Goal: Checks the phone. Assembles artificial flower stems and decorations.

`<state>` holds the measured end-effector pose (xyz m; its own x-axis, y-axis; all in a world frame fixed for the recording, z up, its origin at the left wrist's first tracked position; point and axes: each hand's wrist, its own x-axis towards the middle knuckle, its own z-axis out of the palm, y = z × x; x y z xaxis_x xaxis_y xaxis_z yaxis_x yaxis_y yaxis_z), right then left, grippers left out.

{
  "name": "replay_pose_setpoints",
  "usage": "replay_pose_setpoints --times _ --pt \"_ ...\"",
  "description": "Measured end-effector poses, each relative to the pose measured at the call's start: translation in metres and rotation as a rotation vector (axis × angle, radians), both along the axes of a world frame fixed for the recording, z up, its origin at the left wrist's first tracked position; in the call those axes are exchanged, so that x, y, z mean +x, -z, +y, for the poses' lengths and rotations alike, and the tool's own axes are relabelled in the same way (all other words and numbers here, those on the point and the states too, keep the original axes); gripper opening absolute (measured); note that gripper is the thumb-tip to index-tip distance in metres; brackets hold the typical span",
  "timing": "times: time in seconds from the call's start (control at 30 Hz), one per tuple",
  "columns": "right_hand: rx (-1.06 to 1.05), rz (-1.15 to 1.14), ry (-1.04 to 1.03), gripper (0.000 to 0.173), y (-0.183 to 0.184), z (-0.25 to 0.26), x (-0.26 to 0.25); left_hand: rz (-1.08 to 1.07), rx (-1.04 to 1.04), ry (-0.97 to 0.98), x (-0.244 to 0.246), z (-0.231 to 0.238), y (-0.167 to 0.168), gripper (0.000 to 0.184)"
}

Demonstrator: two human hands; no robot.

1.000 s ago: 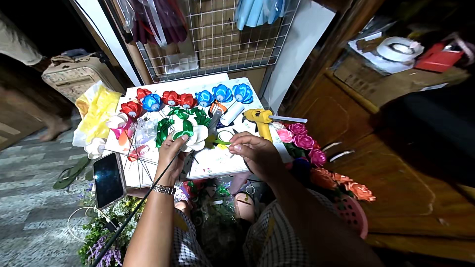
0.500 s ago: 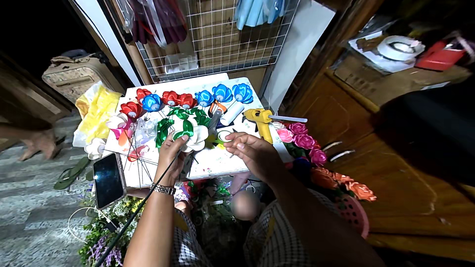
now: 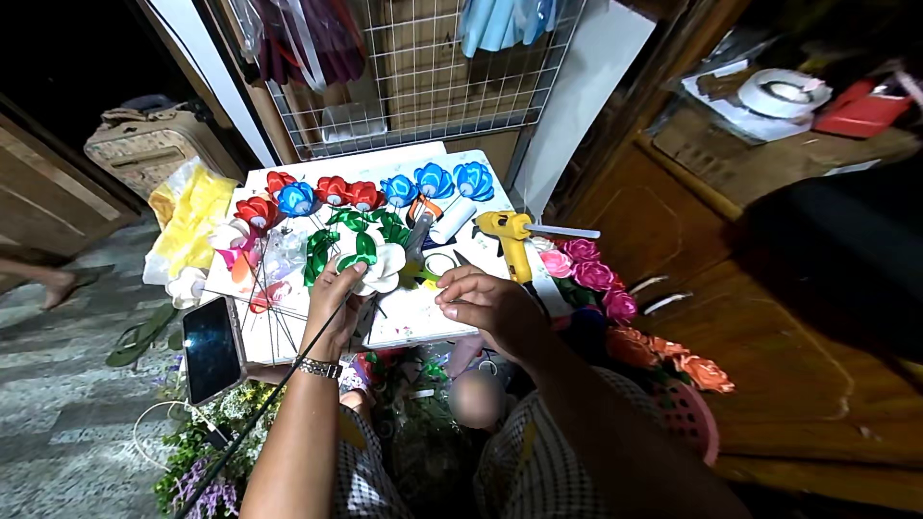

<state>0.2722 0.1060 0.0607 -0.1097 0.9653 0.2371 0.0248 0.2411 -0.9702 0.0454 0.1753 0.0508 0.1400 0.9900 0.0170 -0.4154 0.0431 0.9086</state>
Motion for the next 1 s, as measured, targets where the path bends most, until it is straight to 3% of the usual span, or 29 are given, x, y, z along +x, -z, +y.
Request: replay_pose_setpoints --times 0.33,0.7,1.0 --pt "0.105 0.105 0.059 0.011 0.006 0.0033 -0.0005 0.017 0.003 0.001 0.0005 -0.0007 -0.0013 0.019" --pt "-0.004 0.106 0.032 0.026 0.002 0.0024 0.001 -0.012 -0.002 0.003 0.0008 0.0006 -0.0012 0.019" --pt "0.015 0.255 0.056 0.022 0.0068 0.0042 -0.0008 -0.008 -0.007 -0.003 0.0007 0.0009 -0.001 0.018"
